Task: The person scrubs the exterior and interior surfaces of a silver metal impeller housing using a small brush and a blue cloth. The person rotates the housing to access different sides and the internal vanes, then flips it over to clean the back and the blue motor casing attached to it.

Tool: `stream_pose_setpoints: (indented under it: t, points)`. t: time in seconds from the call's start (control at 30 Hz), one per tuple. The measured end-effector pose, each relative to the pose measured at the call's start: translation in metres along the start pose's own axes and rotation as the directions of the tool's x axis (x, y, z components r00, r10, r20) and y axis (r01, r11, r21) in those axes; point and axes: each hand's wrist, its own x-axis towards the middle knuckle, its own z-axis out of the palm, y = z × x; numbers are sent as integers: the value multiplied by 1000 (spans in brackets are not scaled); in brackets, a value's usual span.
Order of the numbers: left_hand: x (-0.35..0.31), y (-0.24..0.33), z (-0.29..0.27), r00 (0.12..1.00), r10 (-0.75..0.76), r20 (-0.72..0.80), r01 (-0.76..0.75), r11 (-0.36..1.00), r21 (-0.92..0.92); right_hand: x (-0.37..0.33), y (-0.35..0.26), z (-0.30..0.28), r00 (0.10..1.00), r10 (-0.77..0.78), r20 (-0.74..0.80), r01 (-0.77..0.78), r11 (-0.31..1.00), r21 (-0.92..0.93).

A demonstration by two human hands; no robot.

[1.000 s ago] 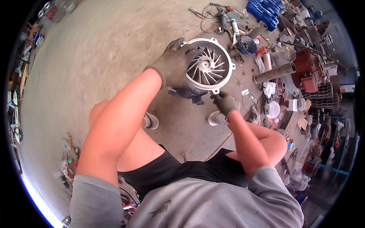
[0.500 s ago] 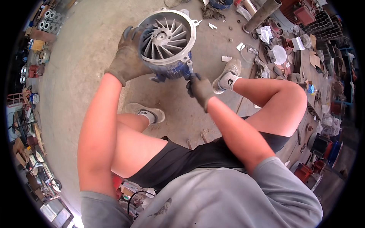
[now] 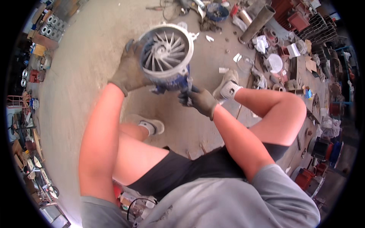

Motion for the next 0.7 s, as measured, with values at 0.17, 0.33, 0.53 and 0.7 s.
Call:
stream_pose_setpoints:
  t: [0.17,0.33,0.53,0.7]
  points:
    - [12,-8,-12,996,-42,76,39,999,33,8,-75,-16,984,-38,-175,-122,571,-812]
    - [13,6,-20,989,-60,137,58,998,17,36,-135,-17,997,17,-78,-77,-59,-995]
    - [9,4,-19,999,8,50,-7,1000,-13,52,-183,14,985,168,-43,6,-279,-960]
    - [6,44,-95,964,-246,105,266,915,-302,62,-164,-3,983,173,-59,-44,-92,-995]
